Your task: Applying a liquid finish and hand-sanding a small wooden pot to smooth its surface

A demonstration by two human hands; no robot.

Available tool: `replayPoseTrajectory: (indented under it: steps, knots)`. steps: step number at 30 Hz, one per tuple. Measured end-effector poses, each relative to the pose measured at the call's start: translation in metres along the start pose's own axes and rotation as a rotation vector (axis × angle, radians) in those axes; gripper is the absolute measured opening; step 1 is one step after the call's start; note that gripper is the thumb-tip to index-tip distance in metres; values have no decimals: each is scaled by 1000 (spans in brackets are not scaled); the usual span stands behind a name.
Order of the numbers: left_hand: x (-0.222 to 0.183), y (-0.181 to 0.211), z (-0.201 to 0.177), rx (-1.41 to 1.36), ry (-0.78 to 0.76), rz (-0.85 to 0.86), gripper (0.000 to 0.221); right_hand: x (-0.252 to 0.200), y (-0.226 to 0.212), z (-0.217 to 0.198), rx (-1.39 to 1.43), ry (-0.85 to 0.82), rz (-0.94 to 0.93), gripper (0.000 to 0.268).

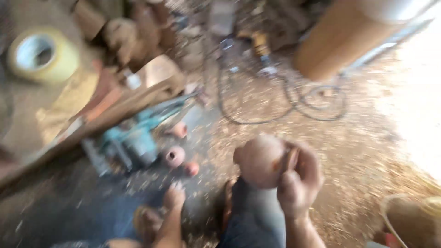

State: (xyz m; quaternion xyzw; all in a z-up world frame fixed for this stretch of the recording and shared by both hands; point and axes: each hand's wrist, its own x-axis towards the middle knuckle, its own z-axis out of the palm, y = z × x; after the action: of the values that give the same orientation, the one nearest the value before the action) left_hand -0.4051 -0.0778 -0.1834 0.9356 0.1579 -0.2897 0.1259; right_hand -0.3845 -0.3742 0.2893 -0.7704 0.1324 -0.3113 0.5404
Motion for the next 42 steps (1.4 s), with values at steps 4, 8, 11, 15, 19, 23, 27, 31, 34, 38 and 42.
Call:
replayPoseTrajectory:
  steps: [4, 8, 11, 15, 19, 23, 27, 31, 34, 38, 42]
  knots:
    - [-29, 36, -78, -178, -122, -284, 60, -15, -15, -43, -126, -8, -196, 64]
    - [-35, 54, -126, -588, 105, -166, 60, -36, -2, -61, -168, -132, -77, 56]
    - [-54, 72, -184, -944, 193, -26, 44, -48, 8, -59, -190, -176, 5, 55]
    - [-129, 112, -291, -1069, 182, 304, 19, -51, 10, -51, -105, -239, -146, 52]
    - [-198, 149, -317, -1457, 12, 451, 7, -60, 19, -33, 0, -102, -167, 47]
    - [-270, 178, -323, -1370, 47, 748, 32, -50, 16, -18, 49, -9, -225, 33]
    - [-295, 200, -305, -1244, 233, 716, 37, -52, 14, -10, 37, -14, -266, 33]
    - [-295, 203, -313, -1311, 199, 683, 32, -52, 24, -3, 105, 4, -300, 47]
    - [-295, 204, -321, -1373, 136, 682, 34, -47, 32, 7, 255, 29, -345, 37]
    - [-289, 200, -323, -1047, 522, 867, 28, -44, 27, 25, 169, 32, -384, 27]
    - [-257, 208, -339, -866, 792, 1017, 38, -40, 49, 37, 265, 10, -500, 38]
